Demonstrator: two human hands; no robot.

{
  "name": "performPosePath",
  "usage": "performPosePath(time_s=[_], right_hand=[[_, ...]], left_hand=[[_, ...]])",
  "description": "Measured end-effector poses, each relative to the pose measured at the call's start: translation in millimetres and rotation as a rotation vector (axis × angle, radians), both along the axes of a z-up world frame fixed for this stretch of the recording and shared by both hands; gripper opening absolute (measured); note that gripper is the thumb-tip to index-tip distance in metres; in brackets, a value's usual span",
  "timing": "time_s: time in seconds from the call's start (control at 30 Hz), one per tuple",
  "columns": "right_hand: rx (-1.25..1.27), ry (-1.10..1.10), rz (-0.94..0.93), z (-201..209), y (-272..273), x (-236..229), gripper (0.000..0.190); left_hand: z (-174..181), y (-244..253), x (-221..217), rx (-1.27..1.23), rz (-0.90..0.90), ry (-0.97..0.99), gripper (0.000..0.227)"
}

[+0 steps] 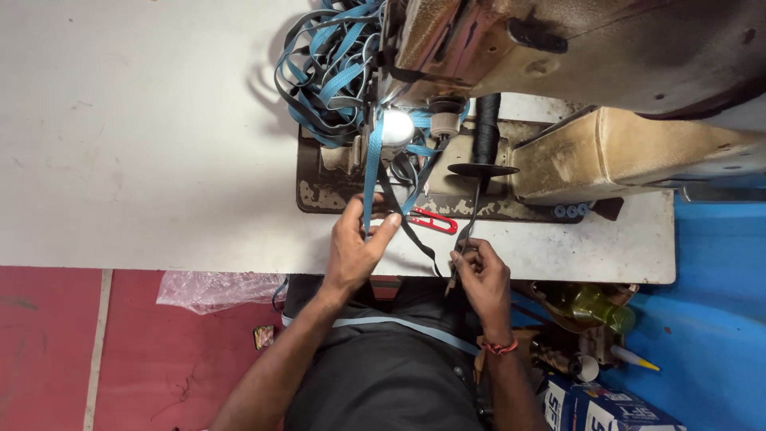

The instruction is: The person is sewing and preparing blue fabric straps using an industrial sewing machine.

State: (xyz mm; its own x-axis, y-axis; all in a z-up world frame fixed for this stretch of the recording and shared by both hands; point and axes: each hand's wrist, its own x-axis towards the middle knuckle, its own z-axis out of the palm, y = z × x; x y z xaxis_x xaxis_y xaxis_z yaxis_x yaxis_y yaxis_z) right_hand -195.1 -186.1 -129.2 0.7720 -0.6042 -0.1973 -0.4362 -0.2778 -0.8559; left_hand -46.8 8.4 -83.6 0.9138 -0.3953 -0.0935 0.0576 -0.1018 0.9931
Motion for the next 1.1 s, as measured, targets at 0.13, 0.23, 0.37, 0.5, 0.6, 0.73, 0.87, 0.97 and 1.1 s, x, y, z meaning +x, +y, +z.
performPosePath(time_s=[0.13, 0.23, 0.37, 0.5, 0.6, 0.73, 0.87, 0.97, 1.1], right_hand=[[0.201, -0.074, -0.001, -14.0, -5.4, -4.2, 0.017], [0.41, -0.101, -0.048, -19.4, -14.9, -7.1, 0.016], [0.562, -0.222, -0.049, -15.0, -21.8, 2.0, 0.016], [0.698, -0.315, -0.073, -10.5, -19.5, 19.2, 0.017], [0.664, -0.35, -0.082, -7.7, -18.4, 32.4, 0.017], [0.609, -0.374, -0.112, -20.2, -26.1, 48.4, 0.017], [0.579, -0.368, -0.128, -19.8, -31.0, 72.1, 0.017], [0.605, -0.372, -0.162, -27.8, -35.2, 88.0, 0.017], [0.526, -0.352, -0.158, -28.3, -30.8, 100.8, 0.021]], left_hand=[[-28.0, -7.9, 2.5, -0.182, -0.183, 0.186, 0.038], [-29.0, -16.4, -4.6, -0.096, -0.382, 0.5, 0.046], [-29.6, -23.0, -14.0, -0.068, -0.434, 0.425, 0.048], [-52.9, -27.3, -20.8, -0.25, -0.522, 0.458, 0.03], [-56.8, -24.8, -23.8, -0.289, -0.491, 0.493, 0.024], [-59.7, -13.6, -27.7, -0.203, -0.418, 0.56, 0.022], [-50.3, -1.8, -30.2, -0.184, -0.432, 0.591, 0.021], [-43.7, 2.9, -29.8, -0.118, -0.45, 0.584, 0.021], [-43.6, 4.3, -33.0, -0.076, -0.458, 0.609, 0.022]])
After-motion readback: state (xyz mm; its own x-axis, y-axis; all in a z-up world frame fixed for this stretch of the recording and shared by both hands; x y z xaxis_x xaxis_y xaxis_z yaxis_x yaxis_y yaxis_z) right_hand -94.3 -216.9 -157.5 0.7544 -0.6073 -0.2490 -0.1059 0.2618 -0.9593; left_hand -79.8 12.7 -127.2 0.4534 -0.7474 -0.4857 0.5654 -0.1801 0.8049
